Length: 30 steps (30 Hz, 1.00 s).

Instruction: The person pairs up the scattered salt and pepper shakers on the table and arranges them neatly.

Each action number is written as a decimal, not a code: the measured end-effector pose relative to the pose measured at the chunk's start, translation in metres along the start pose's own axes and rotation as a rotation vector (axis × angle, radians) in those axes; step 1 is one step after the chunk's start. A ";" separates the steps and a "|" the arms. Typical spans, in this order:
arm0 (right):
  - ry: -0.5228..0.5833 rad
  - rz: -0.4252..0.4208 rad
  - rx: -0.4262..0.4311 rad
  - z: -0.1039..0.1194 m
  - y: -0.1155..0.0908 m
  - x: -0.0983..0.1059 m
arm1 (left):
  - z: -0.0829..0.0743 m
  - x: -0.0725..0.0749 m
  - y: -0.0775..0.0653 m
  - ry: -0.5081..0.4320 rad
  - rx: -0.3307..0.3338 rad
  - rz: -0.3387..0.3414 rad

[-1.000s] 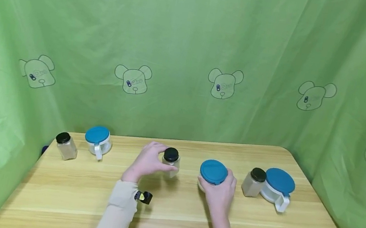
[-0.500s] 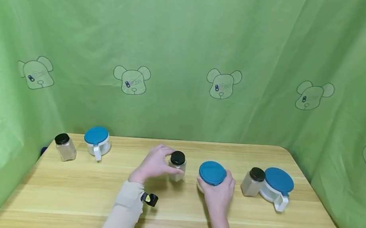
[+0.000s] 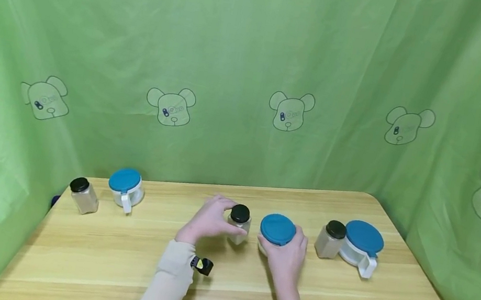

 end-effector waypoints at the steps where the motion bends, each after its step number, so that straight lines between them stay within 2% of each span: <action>1: 0.000 0.000 0.001 0.000 0.000 0.000 | 0.000 -0.001 0.000 -0.001 -0.003 0.006; 12: -0.022 0.000 0.006 -0.002 0.001 0.001 | -0.003 -0.010 0.002 -0.001 -0.019 0.041; 19: -0.032 0.002 0.016 -0.002 0.003 0.003 | -0.002 -0.014 0.003 0.023 -0.035 0.037; 30: -0.075 0.063 0.013 -0.002 0.004 0.004 | 0.000 -0.015 0.002 -0.010 -0.054 0.040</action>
Point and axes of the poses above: each hand's wrist, its own y-axis towards the middle knuckle, its own x-axis out of the back of the hand, z = x × y, the point moved 1 cm from there along y, towards the middle knuckle, and after that the axes turned 9 degrees about x, right-handed, at the moved point
